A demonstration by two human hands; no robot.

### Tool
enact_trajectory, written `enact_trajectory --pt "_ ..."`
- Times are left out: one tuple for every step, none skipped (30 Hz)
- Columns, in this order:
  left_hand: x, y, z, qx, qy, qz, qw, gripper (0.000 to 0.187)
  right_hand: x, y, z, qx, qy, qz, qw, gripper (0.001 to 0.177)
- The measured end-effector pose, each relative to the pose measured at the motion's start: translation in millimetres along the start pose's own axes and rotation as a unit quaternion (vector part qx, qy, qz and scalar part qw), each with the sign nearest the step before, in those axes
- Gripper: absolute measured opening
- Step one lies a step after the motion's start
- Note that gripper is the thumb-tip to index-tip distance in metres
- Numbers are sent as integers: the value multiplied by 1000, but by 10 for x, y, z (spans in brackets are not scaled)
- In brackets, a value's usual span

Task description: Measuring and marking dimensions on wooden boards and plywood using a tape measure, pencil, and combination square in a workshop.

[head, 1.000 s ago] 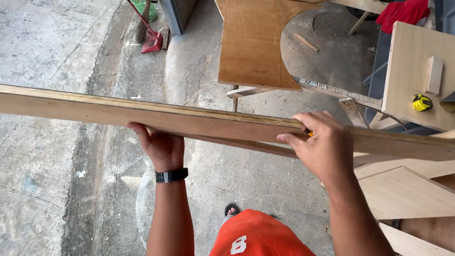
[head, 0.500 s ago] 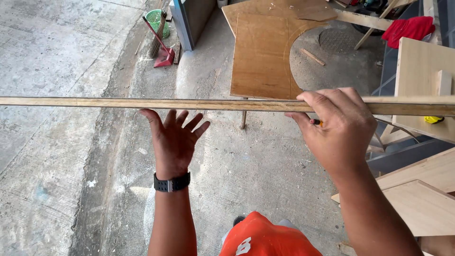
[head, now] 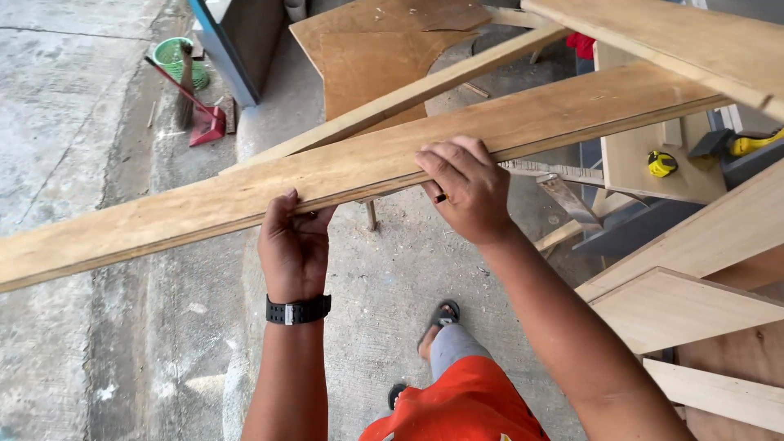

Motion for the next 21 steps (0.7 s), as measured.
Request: enact_trajectory --pt "-164 163 255 -6 0 1 1000 37 -4 -88 -73 3 3 -4 1000 16" --pt "-338 337 514 -27 -9 -31 999 44 25 -224 -138 35 16 41 998 20" --pt "-511 515 781 -47 -17 -62 997 51 67 -366 -206 67 29 86 994 27" --pt "-496 598 877 -50 -23 -59 997 51 69 -452 -342 73 32 87 993 27" --pt "-470 706 984 -67 -25 -77 994 59 16 -656 -500 144 -15 116 983 17" --pt "-455 785 1102 -79 -29 -95 992 67 5 -873 -669 215 -61 147 964 7" --pt "-438 865 1167 -79 -37 -92 992 67 37 -1022 -906 221 -58 152 962 7" --pt "-396 933 1242 -94 -45 -88 991 61 0 -1260 -1167 286 -106 109 946 6" --pt "-352 998 1314 -110 -53 -85 989 56 -40 -1475 -1444 349 -153 66 922 6" --pt "-507 1132 1498 -113 -64 -84 988 56 50 -1556 -1436 356 -145 67 921 6" --pt "-651 1275 1670 -123 -68 -83 987 58 150 -1851 -1794 577 -221 139 774 18" --pt "-757 1370 1883 -126 -68 -83 986 61 396 -1971 -2151 748 -280 201 567 32" --pt "-761 1462 1986 -122 -75 -83 986 61 459 -2164 -2224 752 -274 204 565 32" --pt "-785 1563 2073 -131 -79 -85 985 64 656 -2298 -2365 782 -259 272 497 38" --pt "-818 1658 2144 -140 -83 -87 983 68 848 -2389 -2491 806 -241 337 423 47" --pt "-790 1704 2201 -137 -90 -87 983 68 930 -2592 -2679 809 -235 338 419 47" --pt "-751 1773 2243 -149 -88 -85 981 71 1055 -2785 -2823 796 -215 378 421 37" --pt "-727 1857 2271 -164 -85 -81 979 74 1156 -2940 -2998 783 -197 415 419 30" --pt "-591 1821 2257 -164 -93 -79 979 74 1262 -3098 -3202 788 -194 414 413 30" --pt "-441 1788 2231 -181 -94 -67 977 64 1361 -3204 -3438 804 -196 405 388 26" --pt "-292 1748 2201 -198 -95 -55 974 55 1457 -3290 -3670 820 -198 397 362 26"
Point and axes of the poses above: each hand's wrist, its own z-axis towards the middle knuckle, its own x-axis out of the palm, y = z × x, the point moved 8 cm from there along z, towards the middle knuckle, and after that the axes turned 9 degrees about z, right-handed, at the moved point
